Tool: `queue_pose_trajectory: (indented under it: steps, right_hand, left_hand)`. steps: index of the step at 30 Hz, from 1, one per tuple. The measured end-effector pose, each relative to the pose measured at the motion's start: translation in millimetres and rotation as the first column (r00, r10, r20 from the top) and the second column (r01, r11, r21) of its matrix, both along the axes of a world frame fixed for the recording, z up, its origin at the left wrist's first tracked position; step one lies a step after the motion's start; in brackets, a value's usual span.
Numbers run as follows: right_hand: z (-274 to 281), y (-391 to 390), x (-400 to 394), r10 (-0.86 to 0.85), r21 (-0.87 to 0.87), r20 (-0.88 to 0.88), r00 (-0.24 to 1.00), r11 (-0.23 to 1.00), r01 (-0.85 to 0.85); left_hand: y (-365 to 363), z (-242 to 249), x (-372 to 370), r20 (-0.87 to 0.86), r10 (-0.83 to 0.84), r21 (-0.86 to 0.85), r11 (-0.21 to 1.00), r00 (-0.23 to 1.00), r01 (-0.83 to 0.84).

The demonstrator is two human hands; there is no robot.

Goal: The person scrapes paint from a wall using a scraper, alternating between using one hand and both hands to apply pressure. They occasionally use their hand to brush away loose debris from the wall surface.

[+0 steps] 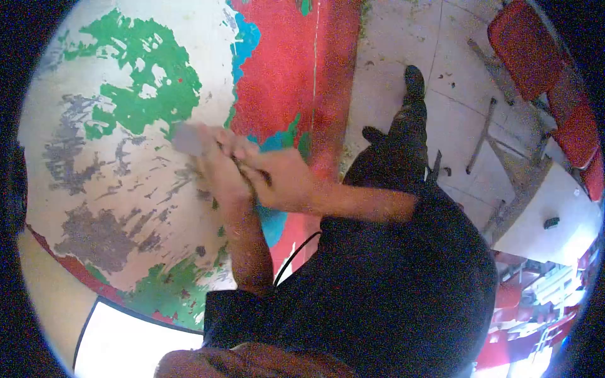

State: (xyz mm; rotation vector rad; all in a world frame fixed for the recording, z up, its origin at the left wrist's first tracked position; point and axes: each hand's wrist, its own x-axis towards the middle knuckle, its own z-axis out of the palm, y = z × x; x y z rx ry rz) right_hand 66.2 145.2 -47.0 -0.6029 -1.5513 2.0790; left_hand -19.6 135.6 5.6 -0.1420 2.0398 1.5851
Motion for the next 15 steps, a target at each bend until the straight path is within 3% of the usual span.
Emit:
queue_pose_trajectory:
  steps: [1,2,5,8,11,13,15]
  right_hand:
    - [-3.0,-0.9,6.9,0.06,-0.03,0.035,0.998,0.998,-0.059]
    - [-4.7,0.6,0.6,0.016,0.049,0.002,1.0,0.999,-0.016]
    - [-1.2,8.8,-12.5,0.02,-0.015,0.022,1.0,1.0,-0.019]
    - [-3.0,-2.1,-3.2,-0.084,0.045,-0.06,0.995,0.995,0.087]
    - [-0.1,8.4,-7.4,-0.013,0.066,-0.028,1.0,0.998,0.014]
    - [2.5,8.2,-15.6,-0.065,0.057,-0.066,0.996,0.996,0.069]
    - [3.5,4.3,-15.4,-0.072,0.021,-0.076,0.995,0.997,0.074]
  left_hand:
    - [0.3,-3.4,-4.2,-0.009,-0.001,0.011,1.0,1.0,0.001]
    - [1.7,-5.9,-6.3,-0.008,0.005,0.022,1.0,1.0,-0.004]
    - [-0.4,-0.5,-4.1,-0.032,0.006,-0.003,1.0,0.999,-0.006]
    - [5.9,7.6,-7.0,-0.06,-0.012,-0.033,0.999,0.998,0.01]
    - [3.3,5.1,-6.8,-0.05,0.012,-0.037,0.999,0.999,-0.014]
    - [19.8,16.3,-14.3,-0.122,-0.01,-0.036,0.999,0.993,0.005]
    - [7.4,13.4,-11.6,-0.08,-0.011,-0.04,0.999,0.997,0.008]
